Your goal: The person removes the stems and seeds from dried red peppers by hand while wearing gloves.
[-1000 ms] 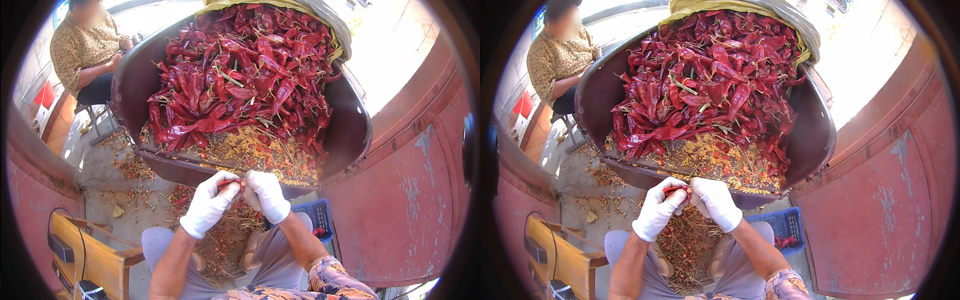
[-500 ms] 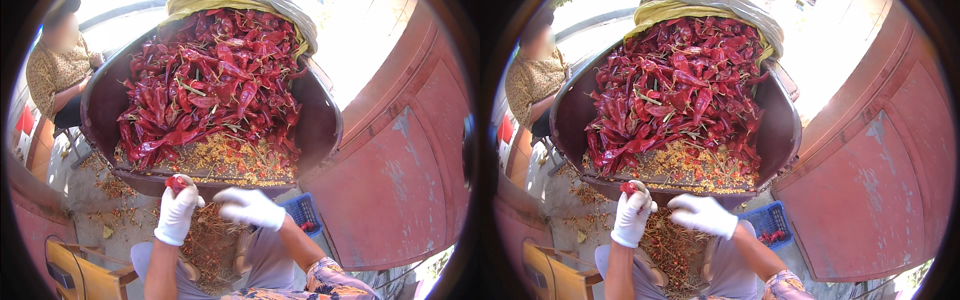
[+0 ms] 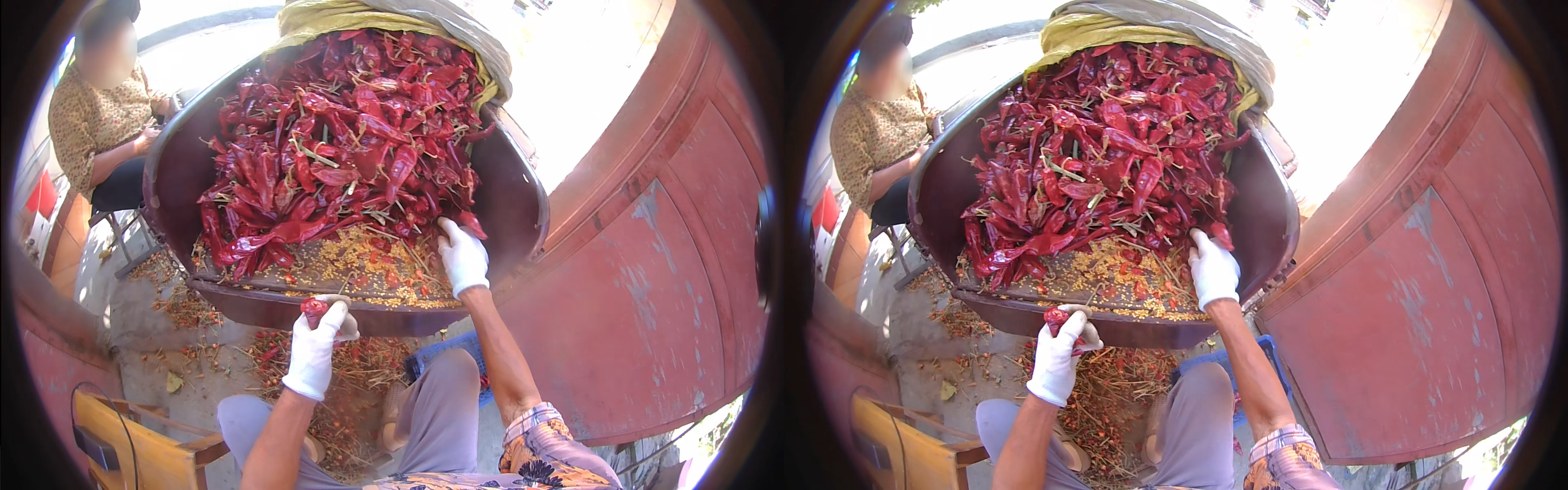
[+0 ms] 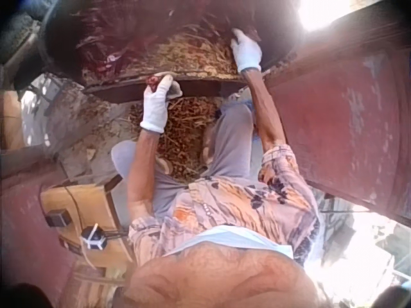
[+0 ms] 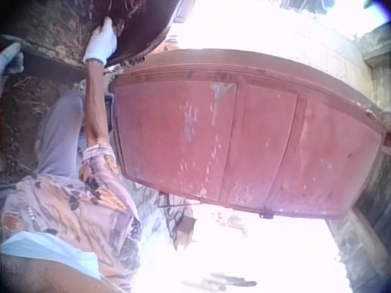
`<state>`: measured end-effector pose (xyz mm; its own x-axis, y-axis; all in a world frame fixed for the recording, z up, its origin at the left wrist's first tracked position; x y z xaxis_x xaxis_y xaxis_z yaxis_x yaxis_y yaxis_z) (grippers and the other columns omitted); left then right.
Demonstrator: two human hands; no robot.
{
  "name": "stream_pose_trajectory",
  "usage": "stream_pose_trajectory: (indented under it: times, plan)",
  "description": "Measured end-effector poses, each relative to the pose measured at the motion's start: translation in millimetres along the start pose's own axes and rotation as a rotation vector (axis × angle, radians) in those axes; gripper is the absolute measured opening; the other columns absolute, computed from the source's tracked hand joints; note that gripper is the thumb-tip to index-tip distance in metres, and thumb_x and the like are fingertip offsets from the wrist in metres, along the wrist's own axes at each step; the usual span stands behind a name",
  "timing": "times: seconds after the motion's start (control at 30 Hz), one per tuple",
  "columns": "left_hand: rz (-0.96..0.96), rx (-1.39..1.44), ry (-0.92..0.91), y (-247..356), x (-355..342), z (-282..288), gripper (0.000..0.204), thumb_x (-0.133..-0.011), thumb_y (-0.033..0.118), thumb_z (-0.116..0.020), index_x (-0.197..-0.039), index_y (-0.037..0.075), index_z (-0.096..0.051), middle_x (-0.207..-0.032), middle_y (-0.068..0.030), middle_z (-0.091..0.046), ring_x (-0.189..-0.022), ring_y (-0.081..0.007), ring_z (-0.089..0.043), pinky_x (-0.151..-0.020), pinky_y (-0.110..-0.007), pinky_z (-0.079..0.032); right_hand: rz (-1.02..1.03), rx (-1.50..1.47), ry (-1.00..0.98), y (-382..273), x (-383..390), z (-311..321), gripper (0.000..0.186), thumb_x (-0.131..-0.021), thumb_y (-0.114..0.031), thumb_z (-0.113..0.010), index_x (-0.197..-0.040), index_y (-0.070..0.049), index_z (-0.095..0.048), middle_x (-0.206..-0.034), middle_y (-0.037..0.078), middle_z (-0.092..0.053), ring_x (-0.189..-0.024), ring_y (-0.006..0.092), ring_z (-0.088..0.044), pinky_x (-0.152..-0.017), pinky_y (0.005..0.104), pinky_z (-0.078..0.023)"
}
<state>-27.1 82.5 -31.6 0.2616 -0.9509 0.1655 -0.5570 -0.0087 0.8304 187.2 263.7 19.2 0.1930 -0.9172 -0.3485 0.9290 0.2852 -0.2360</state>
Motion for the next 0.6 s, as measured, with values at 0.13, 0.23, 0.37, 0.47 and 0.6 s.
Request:
stream_pose_trajectory:
  times: [0.13, 0.23, 0.37, 0.47, 0.6]
  plan:
    - [0.057, 0.105, 0.022, -3, -4, 5, 0.021, -0.094, 0.021, -0.061, -0.108, 0.006, -0.061, -0.089, -0.0055, -0.065, -0.071, -0.0113, -0.062, -0.062, -0.030, -0.056, 0.244, -0.315, 0.409, -38, 27, -4, 0.025, -0.089, -0.011, -0.062, -0.113, -0.016, -0.064, -0.098, 0.009, -0.064, -0.082, 0.0289, -0.064, -0.070, 0.0365, -0.052]
    - [0.067, 0.129, 0.035, -4, -8, 3, 0.027, -0.094, 0.023, -0.061, -0.115, 0.006, -0.058, -0.099, -0.0088, -0.065, -0.073, -0.0112, -0.062, -0.063, -0.029, -0.055, 0.334, -0.503, 0.381, -64, 39, -12, 0.025, -0.087, -0.007, -0.064, -0.112, -0.015, -0.065, -0.105, 0.010, -0.064, -0.086, 0.0272, -0.066, -0.072, 0.0326, -0.053]
    - [0.031, 0.156, 0.043, 0, -15, 5, 0.036, -0.094, 0.023, -0.062, -0.124, 0.005, -0.054, -0.109, -0.0090, -0.062, -0.073, -0.0088, -0.061, -0.063, -0.028, -0.055, 0.440, -0.614, 0.255, -82, 51, -15, 0.023, -0.085, -0.001, -0.062, -0.105, -0.012, -0.065, -0.107, 0.012, -0.064, -0.084, 0.0269, -0.066, -0.071, 0.0324, -0.053]
    - [-0.023, 0.179, 0.032, 2, -22, 3, 0.039, -0.094, 0.021, -0.062, -0.128, 0.004, -0.052, -0.110, -0.0072, -0.062, -0.072, -0.0079, -0.061, -0.062, -0.028, -0.055, 0.503, -0.658, 0.158, -97, 61, -14, 0.024, -0.082, 0.000, -0.062, -0.103, -0.012, -0.065, -0.107, 0.011, -0.064, -0.082, 0.0268, -0.066, -0.070, 0.0334, -0.053]
    - [-0.055, 0.224, -0.032, 5, -25, -2, 0.036, -0.094, 0.019, -0.062, -0.125, 0.003, -0.056, -0.090, -0.0026, -0.065, -0.066, -0.0072, -0.059, -0.059, -0.025, -0.051, 0.595, -0.587, 0.045, -113, 81, -11, 0.023, -0.078, -0.001, -0.063, -0.099, -0.012, -0.064, -0.106, 0.010, -0.064, -0.082, 0.0284, -0.065, -0.071, 0.0338, -0.054]
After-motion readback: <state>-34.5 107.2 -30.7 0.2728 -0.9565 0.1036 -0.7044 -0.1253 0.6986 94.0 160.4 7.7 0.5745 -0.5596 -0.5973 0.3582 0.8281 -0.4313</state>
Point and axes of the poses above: each hand's wrist, its own x-axis away from the middle knuckle, its own z-axis out of the back of the hand, y = z × x, the point moved 3 cm from there along -x, towards the middle knuckle
